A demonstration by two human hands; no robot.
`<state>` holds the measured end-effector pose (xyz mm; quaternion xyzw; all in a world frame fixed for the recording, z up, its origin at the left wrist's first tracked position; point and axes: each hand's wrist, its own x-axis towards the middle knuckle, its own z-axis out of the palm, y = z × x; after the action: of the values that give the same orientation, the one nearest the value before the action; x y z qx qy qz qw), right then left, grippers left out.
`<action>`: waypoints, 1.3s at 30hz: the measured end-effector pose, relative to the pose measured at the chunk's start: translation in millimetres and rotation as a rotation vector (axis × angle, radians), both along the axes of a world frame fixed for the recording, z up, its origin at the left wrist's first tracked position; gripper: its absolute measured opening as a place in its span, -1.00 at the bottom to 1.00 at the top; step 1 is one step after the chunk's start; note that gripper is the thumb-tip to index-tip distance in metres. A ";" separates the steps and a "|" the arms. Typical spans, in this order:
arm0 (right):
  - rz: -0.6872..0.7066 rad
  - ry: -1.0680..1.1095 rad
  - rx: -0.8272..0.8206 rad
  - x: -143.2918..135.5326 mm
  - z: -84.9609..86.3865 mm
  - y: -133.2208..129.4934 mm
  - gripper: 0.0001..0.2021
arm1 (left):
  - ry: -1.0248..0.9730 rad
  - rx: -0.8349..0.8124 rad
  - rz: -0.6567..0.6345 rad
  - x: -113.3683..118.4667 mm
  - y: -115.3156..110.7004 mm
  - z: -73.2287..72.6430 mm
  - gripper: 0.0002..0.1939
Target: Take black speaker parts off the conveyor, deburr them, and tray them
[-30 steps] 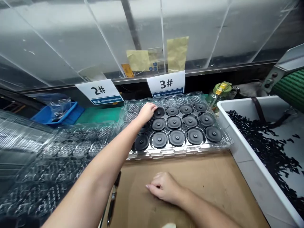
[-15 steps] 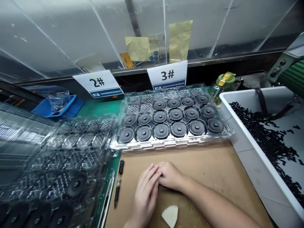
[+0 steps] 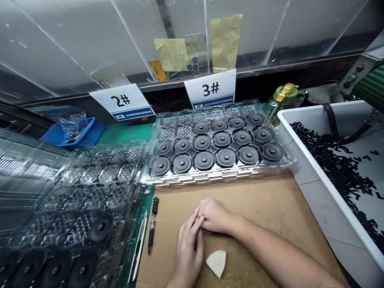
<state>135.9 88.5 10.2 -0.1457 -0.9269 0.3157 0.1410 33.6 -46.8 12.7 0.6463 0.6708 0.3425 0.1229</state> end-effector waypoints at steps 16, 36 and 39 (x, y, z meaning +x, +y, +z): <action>0.010 -0.054 0.003 0.5 5.8 0.3 -0.87 | 0.019 -0.030 -0.036 -2.9 -1.3 1.0 -0.46; -0.001 -0.017 0.034 -0.1 0.3 -1.9 -0.87 | 0.008 -0.016 -0.049 -1.6 -3.2 -1.6 -0.47; -0.006 -0.016 0.037 0.0 0.3 -2.2 -0.87 | -0.006 -0.032 -0.051 -1.7 -4.0 -2.7 -0.46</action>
<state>135.9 86.3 10.6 -0.1483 -0.9332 0.2971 0.1374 31.9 -50.8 10.1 0.6603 0.6589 0.3304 0.1437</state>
